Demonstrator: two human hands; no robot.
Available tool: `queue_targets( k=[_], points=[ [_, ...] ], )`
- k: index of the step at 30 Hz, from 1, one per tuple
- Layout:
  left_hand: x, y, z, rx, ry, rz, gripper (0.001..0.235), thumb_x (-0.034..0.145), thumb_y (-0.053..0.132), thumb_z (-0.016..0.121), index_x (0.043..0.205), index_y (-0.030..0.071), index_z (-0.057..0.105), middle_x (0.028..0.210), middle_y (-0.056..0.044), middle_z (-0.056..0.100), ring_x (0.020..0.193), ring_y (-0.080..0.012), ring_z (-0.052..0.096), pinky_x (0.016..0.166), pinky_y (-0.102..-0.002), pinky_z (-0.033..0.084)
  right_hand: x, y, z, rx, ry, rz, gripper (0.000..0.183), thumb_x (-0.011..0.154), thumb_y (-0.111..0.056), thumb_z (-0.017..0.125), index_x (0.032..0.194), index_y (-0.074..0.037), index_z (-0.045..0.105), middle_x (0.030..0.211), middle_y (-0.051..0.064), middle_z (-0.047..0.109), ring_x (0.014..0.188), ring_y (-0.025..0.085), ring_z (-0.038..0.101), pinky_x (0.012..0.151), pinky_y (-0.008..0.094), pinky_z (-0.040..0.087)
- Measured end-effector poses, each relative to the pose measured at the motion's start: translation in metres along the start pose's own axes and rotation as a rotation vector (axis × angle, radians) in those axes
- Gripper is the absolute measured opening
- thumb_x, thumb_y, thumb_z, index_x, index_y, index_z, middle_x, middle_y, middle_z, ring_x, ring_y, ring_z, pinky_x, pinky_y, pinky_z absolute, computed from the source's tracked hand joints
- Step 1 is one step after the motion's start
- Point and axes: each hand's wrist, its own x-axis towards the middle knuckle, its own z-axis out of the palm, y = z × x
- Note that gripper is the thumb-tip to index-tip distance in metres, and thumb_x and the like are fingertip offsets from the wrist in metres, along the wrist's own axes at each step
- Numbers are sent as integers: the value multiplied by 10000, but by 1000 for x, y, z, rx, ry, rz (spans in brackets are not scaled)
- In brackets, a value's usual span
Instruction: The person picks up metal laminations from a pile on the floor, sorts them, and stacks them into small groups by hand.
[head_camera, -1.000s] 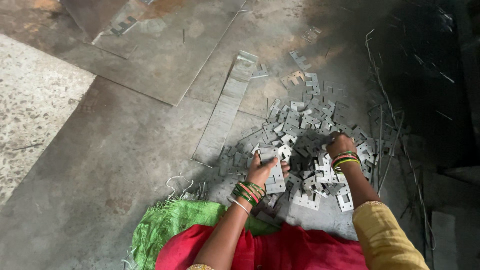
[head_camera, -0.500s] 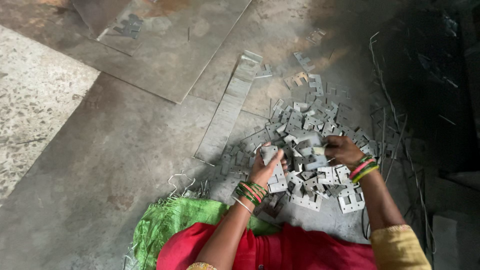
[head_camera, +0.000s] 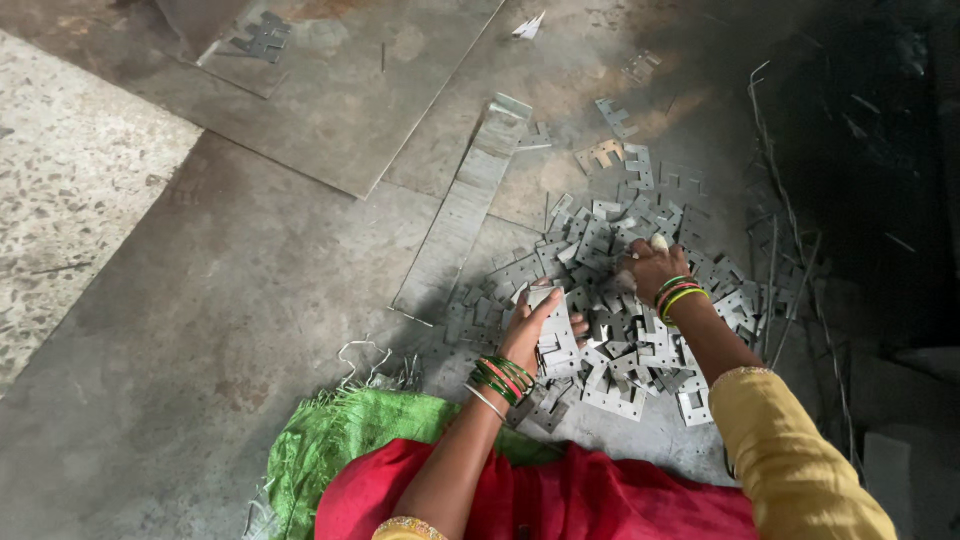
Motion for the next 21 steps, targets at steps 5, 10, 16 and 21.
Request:
queue_targets(
  k=[5, 10, 16, 21],
  points=[
    [2, -1, -6, 58, 19, 34, 569, 915, 349, 734, 1402, 290, 446, 943, -134, 691, 772, -254, 721, 636, -441, 606, -17, 11, -30, 27, 65, -67, 560, 904, 3, 560, 1350, -322, 656, 1286, 53, 674, 1095, 266, 714, 914, 459, 602],
    [11, -3, -11, 128, 52, 71, 535, 949, 501, 657, 1377, 236, 475, 904, -140, 691, 699, -258, 703, 576, -419, 601, -102, 1, -59, 145, 463, -264, 158, 938, -152, 624, 1087, -159, 678, 1120, 38, 700, 902, 235, 726, 739, 373, 609],
    [1, 0, -12, -29, -167, -43, 706, 1063, 623, 542, 1370, -14, 548, 991, -179, 716, 748, -277, 760, 617, -420, 645, -65, 15, -6, 33, 382, -60, 505, 814, -114, 670, 1304, -230, 621, 1376, 83, 576, 1152, 305, 646, 952, 496, 543],
    [-4, 1, -12, 90, -184, 65, 445, 1041, 402, 579, 1430, 197, 506, 1055, -141, 686, 779, -287, 728, 612, -442, 600, -32, 27, 36, 40, 117, 54, 640, 790, -57, 628, 1333, -396, 605, 1556, 61, 361, 1393, 318, 428, 1140, 527, 333]
  ],
)
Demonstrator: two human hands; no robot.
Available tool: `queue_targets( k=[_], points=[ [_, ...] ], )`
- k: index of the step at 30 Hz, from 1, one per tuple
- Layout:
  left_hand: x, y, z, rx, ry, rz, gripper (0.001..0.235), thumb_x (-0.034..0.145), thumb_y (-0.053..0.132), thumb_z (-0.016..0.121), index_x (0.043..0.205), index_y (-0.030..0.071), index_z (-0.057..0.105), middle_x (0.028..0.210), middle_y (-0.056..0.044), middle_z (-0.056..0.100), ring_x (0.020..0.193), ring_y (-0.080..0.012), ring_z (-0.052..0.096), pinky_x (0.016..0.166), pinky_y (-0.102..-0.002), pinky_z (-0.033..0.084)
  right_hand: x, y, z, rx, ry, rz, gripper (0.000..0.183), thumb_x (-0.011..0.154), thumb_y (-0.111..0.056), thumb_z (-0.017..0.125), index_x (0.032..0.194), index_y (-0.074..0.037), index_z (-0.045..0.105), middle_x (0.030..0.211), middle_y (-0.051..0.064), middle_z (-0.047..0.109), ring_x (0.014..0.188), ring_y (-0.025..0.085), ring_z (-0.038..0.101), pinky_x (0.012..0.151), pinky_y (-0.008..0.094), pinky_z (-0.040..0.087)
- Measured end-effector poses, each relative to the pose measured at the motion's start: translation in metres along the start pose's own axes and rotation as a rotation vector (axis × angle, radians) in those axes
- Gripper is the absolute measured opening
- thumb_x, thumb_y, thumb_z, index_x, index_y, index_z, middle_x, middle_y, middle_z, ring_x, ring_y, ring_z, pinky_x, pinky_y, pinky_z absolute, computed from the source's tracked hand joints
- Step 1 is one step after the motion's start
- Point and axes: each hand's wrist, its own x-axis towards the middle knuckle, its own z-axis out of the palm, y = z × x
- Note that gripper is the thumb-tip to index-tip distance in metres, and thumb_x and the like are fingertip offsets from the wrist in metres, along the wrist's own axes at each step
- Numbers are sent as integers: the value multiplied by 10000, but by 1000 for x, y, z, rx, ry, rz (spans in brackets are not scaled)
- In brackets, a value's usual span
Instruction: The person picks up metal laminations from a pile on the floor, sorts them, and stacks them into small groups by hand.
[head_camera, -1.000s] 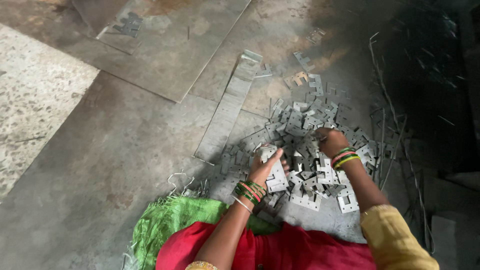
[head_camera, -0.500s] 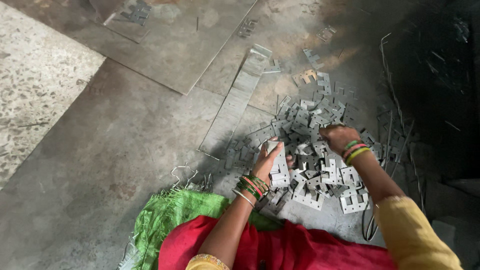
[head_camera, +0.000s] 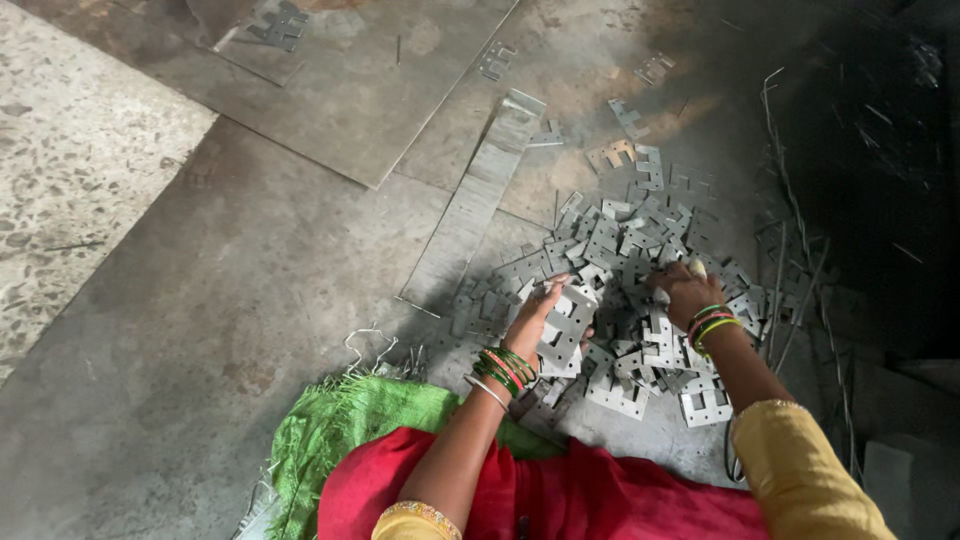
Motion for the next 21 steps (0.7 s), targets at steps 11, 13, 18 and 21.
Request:
queue_targets(
  k=[11, 13, 18, 21],
  points=[
    [16, -11, -18, -43, -24, -41, 514, 974, 408, 627, 1464, 296, 519, 1115, -104, 707, 924, -217, 713, 729, -433, 599, -71, 0, -69, 109, 554, -314, 118, 955, -227, 656, 1017, -133, 692, 1057, 29, 687, 815, 233, 715, 735, 378, 621],
    [12, -12, -13, -80, -25, -110, 520, 982, 505, 617, 1441, 275, 542, 1055, -96, 715, 871, -214, 720, 697, -423, 601, -97, 7, -79, 145, 653, -303, 206, 896, -264, 672, 1037, -113, 666, 1106, 64, 677, 831, 264, 710, 733, 396, 611],
    [2, -6, -3, -81, 58, -206, 559, 932, 604, 575, 1171, 102, 630, 902, -139, 749, 732, -285, 755, 617, -442, 621, -100, 46, -6, 143, 273, 107, 305, 946, -206, 657, 1250, -187, 649, 1272, 77, 648, 902, 247, 720, 750, 378, 627],
    [6, -10, -5, 32, 3, -145, 451, 1009, 446, 644, 1254, 67, 657, 980, -146, 740, 804, -287, 736, 670, -434, 606, -96, 68, 60, 146, -1, 124, 580, 820, -31, 634, 1315, -333, 623, 1474, -7, 545, 1133, 276, 669, 896, 456, 593]
  ],
)
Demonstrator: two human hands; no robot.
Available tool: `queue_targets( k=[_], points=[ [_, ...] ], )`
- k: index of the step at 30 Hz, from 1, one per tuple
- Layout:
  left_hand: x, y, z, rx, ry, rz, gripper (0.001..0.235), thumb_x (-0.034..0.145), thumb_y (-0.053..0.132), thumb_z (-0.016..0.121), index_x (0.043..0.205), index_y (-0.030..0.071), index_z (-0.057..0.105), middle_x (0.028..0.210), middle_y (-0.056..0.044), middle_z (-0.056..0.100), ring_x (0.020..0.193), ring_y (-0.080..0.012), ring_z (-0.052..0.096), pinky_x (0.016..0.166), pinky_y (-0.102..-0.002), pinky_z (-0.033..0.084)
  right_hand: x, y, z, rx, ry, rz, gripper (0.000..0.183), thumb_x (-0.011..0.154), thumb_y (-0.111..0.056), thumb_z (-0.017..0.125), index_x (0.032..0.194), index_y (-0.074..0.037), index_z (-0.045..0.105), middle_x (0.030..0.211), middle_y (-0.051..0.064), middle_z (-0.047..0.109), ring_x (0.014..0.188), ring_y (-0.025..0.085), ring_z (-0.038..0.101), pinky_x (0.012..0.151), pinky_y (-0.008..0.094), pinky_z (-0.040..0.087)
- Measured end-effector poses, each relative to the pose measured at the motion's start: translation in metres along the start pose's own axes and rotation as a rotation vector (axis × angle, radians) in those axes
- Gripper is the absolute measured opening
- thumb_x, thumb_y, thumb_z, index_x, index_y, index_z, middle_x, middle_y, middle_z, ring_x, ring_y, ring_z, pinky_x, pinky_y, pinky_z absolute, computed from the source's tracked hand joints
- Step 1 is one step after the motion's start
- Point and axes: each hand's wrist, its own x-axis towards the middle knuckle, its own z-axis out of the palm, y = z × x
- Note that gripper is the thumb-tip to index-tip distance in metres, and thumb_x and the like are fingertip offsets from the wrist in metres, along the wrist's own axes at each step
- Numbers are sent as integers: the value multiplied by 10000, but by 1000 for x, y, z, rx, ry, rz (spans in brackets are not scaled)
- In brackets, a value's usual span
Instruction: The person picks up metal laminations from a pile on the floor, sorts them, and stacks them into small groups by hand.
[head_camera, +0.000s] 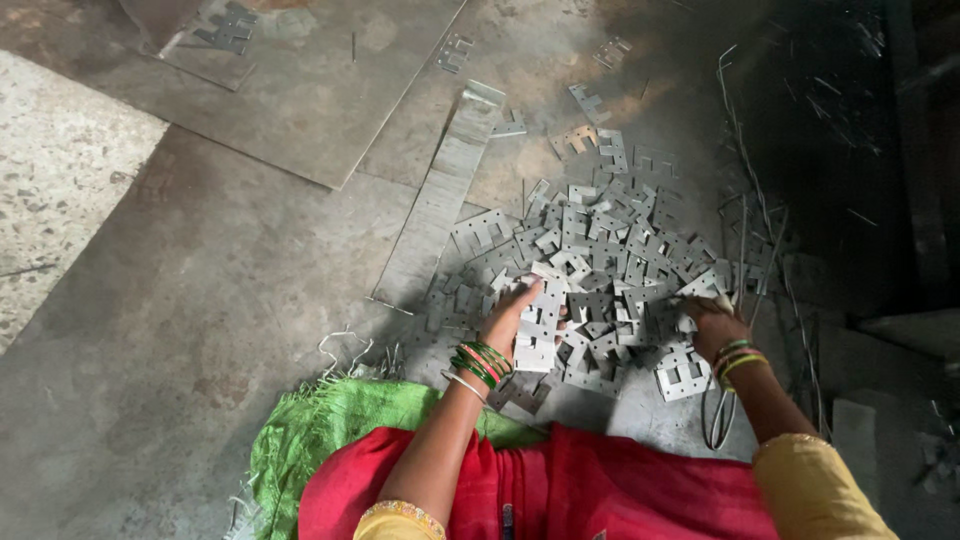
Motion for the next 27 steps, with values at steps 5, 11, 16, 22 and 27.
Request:
queue_targets(
  k=[5, 11, 16, 22, 27],
  points=[
    [6, -9, -4, -161, -52, -67, 435, 962, 310, 638, 1257, -9, 629, 1067, -197, 747, 921, -326, 762, 805, -456, 644, 5, 16, 11, -78, 49, -59, 591, 740, -182, 737, 1310, -284, 618, 1387, 38, 580, 1299, 281, 583, 1084, 503, 460],
    [10, -16, -12, -121, -33, -8, 421, 977, 313, 662, 1280, 22, 625, 1094, -181, 735, 907, -285, 737, 781, -442, 628, -9, -22, -64, -113, -98, -35, 310, 978, -126, 603, 1238, -272, 691, 1162, 61, 738, 1016, 254, 747, 880, 432, 631],
    [1, -8, 3, -60, 10, -33, 449, 994, 409, 642, 1293, 73, 650, 1056, -163, 739, 809, -257, 734, 713, -401, 614, -46, -70, -103, 36, 455, -335, 136, 1005, -175, 640, 1132, -194, 682, 1119, 64, 719, 818, 209, 703, 678, 350, 591],
    [-11, 5, 12, -132, 16, -67, 609, 967, 585, 552, 1190, 31, 670, 965, -176, 753, 744, -280, 769, 654, -387, 636, 12, -53, -23, -148, 277, -211, 401, 942, -120, 668, 1320, -237, 606, 1256, 42, 683, 1045, 223, 696, 949, 451, 541],
    [2, -3, -7, -62, -110, 42, 440, 997, 287, 604, 1313, -19, 620, 1136, -195, 745, 920, -303, 754, 806, -437, 621, 30, -33, 4, -15, 43, -102, 706, 802, -94, 696, 1451, -276, 490, 1457, 51, 593, 1304, 276, 605, 1177, 517, 349]
  ],
)
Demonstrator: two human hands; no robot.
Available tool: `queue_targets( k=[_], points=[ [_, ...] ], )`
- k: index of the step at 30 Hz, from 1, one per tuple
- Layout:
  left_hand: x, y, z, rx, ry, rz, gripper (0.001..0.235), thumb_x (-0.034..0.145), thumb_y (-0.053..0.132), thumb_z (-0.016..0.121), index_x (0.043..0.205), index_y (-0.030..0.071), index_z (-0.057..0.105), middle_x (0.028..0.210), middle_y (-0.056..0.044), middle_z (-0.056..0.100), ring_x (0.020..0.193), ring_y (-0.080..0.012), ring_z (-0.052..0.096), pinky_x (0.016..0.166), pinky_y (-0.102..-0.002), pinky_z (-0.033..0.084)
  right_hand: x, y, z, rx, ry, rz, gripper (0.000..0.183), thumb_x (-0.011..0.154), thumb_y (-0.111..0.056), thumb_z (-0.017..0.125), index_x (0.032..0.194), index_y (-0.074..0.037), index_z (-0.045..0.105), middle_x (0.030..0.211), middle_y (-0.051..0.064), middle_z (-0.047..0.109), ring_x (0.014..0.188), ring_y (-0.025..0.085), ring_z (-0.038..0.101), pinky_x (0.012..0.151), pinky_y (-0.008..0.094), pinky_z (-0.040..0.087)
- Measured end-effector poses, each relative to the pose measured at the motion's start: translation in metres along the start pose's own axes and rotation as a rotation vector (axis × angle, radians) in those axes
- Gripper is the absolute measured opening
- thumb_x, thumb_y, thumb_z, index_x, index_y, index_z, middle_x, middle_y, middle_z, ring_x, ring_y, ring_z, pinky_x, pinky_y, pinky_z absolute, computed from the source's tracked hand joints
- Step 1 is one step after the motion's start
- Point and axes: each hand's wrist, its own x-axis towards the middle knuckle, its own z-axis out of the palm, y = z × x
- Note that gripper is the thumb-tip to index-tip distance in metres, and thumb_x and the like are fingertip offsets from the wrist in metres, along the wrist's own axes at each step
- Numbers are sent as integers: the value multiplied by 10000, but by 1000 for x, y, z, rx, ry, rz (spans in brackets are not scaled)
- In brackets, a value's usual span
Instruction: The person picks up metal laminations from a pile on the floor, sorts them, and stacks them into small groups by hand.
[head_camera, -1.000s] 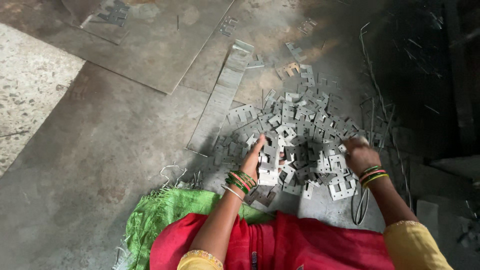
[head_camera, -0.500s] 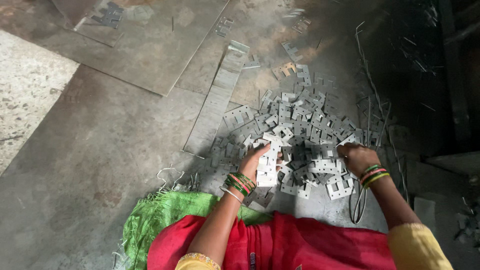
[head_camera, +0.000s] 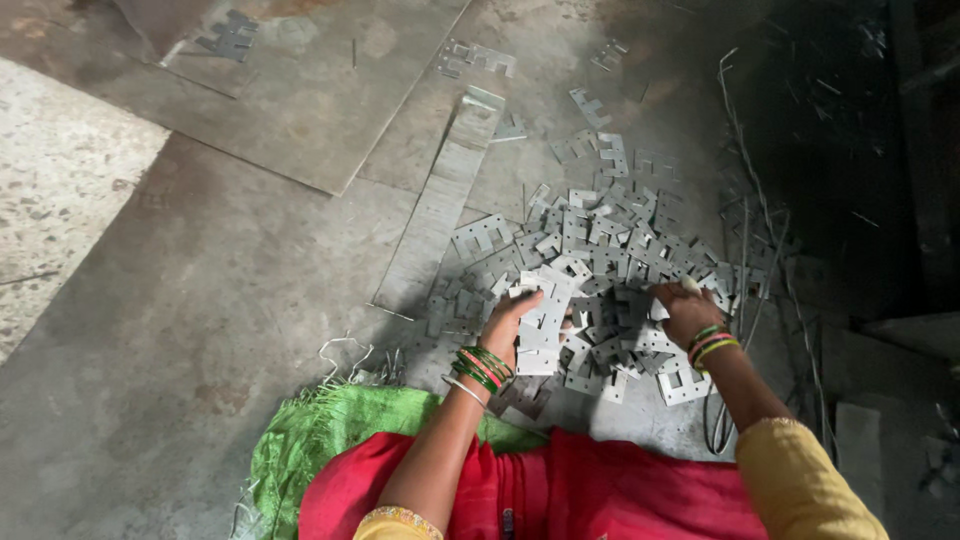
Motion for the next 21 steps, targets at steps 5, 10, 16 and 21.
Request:
queue_targets(
  k=[5, 10, 16, 21],
  points=[
    [9, -9, -9, -113, 20, -50, 454, 942, 166, 551, 1344, -39, 603, 1220, -193, 717, 1045, -313, 742, 885, -455, 624, 3, 0, -33, -28, 6, -13, 525, 764, -106, 721, 1270, -234, 668, 1430, 113, 604, 1172, 312, 672, 1015, 419, 542],
    [9, -9, -8, -70, 87, 36, 443, 957, 180, 569, 1350, -24, 581, 1168, -212, 684, 978, -346, 700, 865, -497, 601, -16, -33, -86, 252, 67, 112, 306, 903, -100, 692, 1195, -175, 744, 1132, 130, 755, 998, 306, 755, 912, 411, 606],
    [7, -8, -6, -101, 40, 9, 481, 860, 172, 557, 1312, 21, 615, 1141, -160, 745, 974, -313, 752, 863, -461, 630, -27, -76, -126, 1328, 96, -68, 315, 865, 48, 644, 1174, 44, 709, 1091, 182, 781, 939, 254, 783, 810, 360, 678],
    [-8, 3, 13, -123, 47, 39, 575, 1003, 545, 592, 1242, 26, 658, 1031, -131, 740, 882, -269, 744, 728, -435, 632, -9, -84, -98, 1689, -2, -18, 355, 852, -87, 689, 1205, -47, 692, 1164, 132, 749, 964, 247, 759, 779, 381, 672]
  ],
)
